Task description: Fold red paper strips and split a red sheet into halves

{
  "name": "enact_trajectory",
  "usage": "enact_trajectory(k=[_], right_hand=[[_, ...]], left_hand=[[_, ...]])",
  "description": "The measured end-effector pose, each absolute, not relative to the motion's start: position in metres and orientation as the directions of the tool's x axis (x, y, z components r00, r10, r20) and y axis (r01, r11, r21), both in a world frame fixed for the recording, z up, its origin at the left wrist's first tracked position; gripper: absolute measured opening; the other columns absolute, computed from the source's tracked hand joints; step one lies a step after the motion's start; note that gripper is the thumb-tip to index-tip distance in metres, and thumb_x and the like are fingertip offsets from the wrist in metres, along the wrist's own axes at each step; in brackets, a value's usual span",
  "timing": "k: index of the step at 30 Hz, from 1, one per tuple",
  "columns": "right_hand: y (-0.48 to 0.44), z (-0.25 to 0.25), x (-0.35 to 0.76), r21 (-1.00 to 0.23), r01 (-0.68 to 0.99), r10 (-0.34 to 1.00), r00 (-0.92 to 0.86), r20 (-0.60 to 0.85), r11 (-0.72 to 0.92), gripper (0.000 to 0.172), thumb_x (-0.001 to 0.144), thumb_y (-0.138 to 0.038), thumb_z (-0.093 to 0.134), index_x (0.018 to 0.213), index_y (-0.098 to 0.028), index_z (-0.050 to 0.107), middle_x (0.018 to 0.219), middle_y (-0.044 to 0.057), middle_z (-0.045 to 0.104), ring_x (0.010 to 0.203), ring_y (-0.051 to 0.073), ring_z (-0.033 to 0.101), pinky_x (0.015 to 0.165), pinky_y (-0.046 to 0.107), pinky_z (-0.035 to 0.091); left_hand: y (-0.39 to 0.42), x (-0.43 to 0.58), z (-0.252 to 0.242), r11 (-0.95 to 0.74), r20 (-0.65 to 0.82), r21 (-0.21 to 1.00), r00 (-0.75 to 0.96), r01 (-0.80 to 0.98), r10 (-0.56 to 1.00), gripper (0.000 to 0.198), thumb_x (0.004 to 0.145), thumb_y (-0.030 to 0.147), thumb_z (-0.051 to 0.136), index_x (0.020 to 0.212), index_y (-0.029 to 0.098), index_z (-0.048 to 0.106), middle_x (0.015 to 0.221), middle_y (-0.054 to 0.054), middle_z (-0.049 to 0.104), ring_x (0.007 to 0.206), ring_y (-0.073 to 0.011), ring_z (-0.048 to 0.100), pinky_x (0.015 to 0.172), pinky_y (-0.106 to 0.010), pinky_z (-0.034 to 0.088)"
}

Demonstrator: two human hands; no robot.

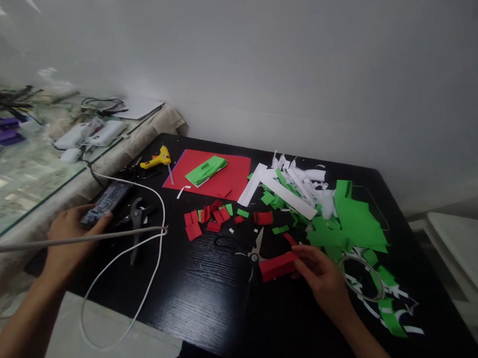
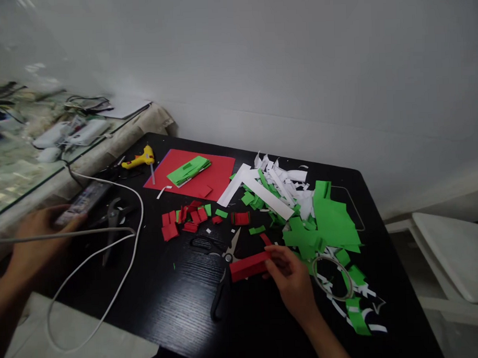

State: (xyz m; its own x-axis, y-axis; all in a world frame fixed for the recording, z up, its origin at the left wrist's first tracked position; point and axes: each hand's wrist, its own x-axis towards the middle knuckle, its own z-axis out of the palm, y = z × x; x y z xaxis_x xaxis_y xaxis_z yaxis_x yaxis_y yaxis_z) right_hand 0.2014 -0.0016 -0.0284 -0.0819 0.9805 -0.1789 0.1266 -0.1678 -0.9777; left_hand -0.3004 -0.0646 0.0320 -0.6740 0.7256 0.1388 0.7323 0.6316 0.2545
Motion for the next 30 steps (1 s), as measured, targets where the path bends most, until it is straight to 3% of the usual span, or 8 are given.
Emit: enact_trajectory(k=[3,5,7,8,10,13,19,30], right_hand=[[-0.001,-0.030,0.202,-0.979,0.117,0.980,-0.089,-0.176,-0.165,0.044,0.071,-0.055,0.086,0.096,-0.020,0.075,0.086,0.009,0.078,0.072,0.024,0.074,0.056,0.034,0.065],[-0.001,-0.031,0.202,-0.979,0.118,0.979,-0.101,-0.179,-0.166,0.045,0.072,-0.055,0.087,0.097,-0.020,0.075,0.086,0.009,0.078,0.073,0.025,0.075,0.057,0.034,0.065],[-0.001,-0.030,0.202,-0.979,0.118,0.977,-0.112,-0.182,-0.169,0.045,0.072,-0.055,0.087,0.097,-0.020,0.075,0.088,0.010,0.078,0.074,0.025,0.075,0.057,0.034,0.065],[-0.001,-0.030,0.203,-0.979,0.115,0.976,-0.116,-0.182,-0.169,0.045,0.071,-0.056,0.087,0.097,-0.020,0.075,0.088,0.010,0.078,0.074,0.025,0.075,0.057,0.034,0.065],[-0.001,-0.029,0.204,-0.980,0.106,0.976,-0.123,-0.182,-0.169,0.046,0.071,-0.056,0.087,0.097,-0.021,0.076,0.089,0.010,0.079,0.074,0.025,0.075,0.058,0.034,0.065],[-0.001,-0.027,0.207,-0.980,0.096,0.973,-0.137,-0.187,-0.175,0.045,0.073,-0.057,0.086,0.099,-0.022,0.078,0.089,0.009,0.080,0.073,0.024,0.075,0.062,0.035,0.065],[0.003,-0.026,0.208,-0.978,0.070,0.975,-0.092,-0.201,-0.195,0.045,0.072,-0.059,0.087,0.097,-0.023,0.082,0.099,0.009,0.082,0.080,0.025,0.075,0.067,0.033,0.064],[0.006,-0.018,0.183,-0.934,-0.113,0.931,-0.179,-0.317,-0.339,0.047,0.066,-0.054,0.093,0.097,-0.020,0.081,0.094,0.007,0.081,0.076,0.021,0.074,0.062,0.029,0.062]], left_hand=[[-0.092,-0.277,0.046,0.483,0.022,0.805,-0.832,0.344,0.555,0.051,0.072,0.064,0.071,0.095,0.019,0.069,0.090,-0.004,0.071,0.086,-0.0262,0.063,0.085,-0.046,0.052],[-0.111,-0.260,0.052,0.342,-0.039,0.903,-0.742,0.261,0.669,0.056,0.074,0.076,0.063,0.063,0.021,0.061,0.062,0.000,0.063,0.065,-0.0184,0.058,0.069,-0.039,0.053],[-0.124,-0.234,0.055,0.142,-0.136,0.990,-0.159,0.027,0.978,0.064,0.069,0.078,0.066,0.041,0.022,0.052,0.037,-0.001,0.046,0.042,-0.0149,0.046,0.050,-0.035,0.046],[-0.125,-0.216,0.055,0.179,-0.176,0.984,0.280,0.015,0.944,0.058,0.071,0.077,0.066,0.045,0.025,0.061,0.039,-0.003,0.053,0.042,-0.0167,0.052,0.049,-0.035,0.047],[-0.119,-0.173,0.054,0.151,-0.199,0.980,0.608,0.129,0.769,0.045,0.086,0.066,0.062,0.074,0.027,0.079,0.062,-0.009,0.071,0.060,-0.0218,0.067,0.060,-0.037,0.053],[-0.089,-0.103,0.051,-0.009,-0.123,0.969,0.512,0.247,0.850,0.021,0.094,0.041,0.064,0.086,0.024,0.074,0.077,-0.007,0.072,0.070,-0.0183,0.065,0.069,-0.034,0.052],[-0.012,-0.025,0.026,-0.144,0.099,0.945,0.164,0.293,0.981,0.014,0.098,0.030,0.058,0.093,0.020,0.066,0.072,0.002,0.060,0.064,-0.0123,0.054,0.059,-0.025,0.042],[-0.007,-0.017,-0.020,-0.509,0.447,0.778,0.245,0.367,0.860,0.032,0.100,0.032,0.054,0.127,0.016,0.060,0.109,-0.011,0.070,0.096,-0.0213,0.067,0.086,-0.035,0.054]])
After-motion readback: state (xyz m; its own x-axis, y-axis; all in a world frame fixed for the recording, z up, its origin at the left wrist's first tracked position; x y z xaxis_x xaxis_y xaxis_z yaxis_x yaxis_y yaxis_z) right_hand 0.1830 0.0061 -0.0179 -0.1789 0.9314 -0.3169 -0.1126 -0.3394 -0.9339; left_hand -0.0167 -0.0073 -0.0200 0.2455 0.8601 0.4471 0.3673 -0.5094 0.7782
